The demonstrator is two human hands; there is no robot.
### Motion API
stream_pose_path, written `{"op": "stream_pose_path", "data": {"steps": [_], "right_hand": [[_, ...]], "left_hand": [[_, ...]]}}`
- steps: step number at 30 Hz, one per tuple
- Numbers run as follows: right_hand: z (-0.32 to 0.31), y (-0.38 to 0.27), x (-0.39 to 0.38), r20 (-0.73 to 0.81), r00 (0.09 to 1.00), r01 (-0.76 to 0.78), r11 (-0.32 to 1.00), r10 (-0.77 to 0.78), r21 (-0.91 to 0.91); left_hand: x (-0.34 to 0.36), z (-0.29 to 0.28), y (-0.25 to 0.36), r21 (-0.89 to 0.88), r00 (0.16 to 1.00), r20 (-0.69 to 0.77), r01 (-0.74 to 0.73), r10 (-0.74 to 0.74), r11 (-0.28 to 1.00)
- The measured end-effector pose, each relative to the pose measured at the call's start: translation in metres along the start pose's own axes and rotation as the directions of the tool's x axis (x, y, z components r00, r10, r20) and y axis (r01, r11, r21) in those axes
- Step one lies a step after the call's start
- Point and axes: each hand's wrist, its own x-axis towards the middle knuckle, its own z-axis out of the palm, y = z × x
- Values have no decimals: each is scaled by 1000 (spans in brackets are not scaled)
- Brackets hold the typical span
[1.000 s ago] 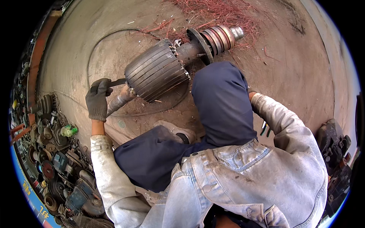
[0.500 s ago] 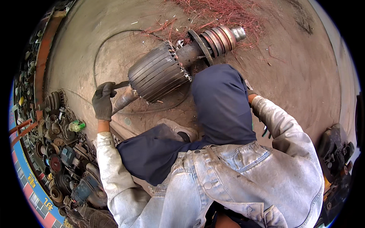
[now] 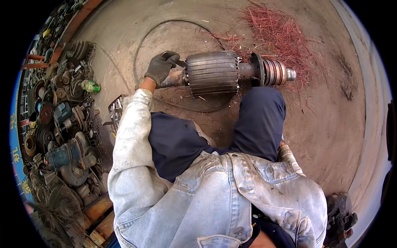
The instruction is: The person sits on the ground and uses a hammer to repeatedly strike a cylindrical motor component, likely to dislodge or adjust internal parts. The person holds the component with one hand and strikes it with the other.
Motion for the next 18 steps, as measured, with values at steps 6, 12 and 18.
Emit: {"op": "stream_pose_path", "data": {"steps": [6, 12, 18], "right_hand": [[18, 64, -57, 31, 998, -48, 996, 51, -80], [50, 87, -98, 69, 998, 5, 992, 4, -124], [-7, 45, -89, -98, 986, 141, 988, -134, 70]], "left_hand": [[-17, -16, -21, 80, 998, 68, -25, 20, 997], [-55, -54, -54, 259, 989, 123, -110, 80, 960], [-65, -58, -31, -46, 985, 60, -160, 163, 986]]}}
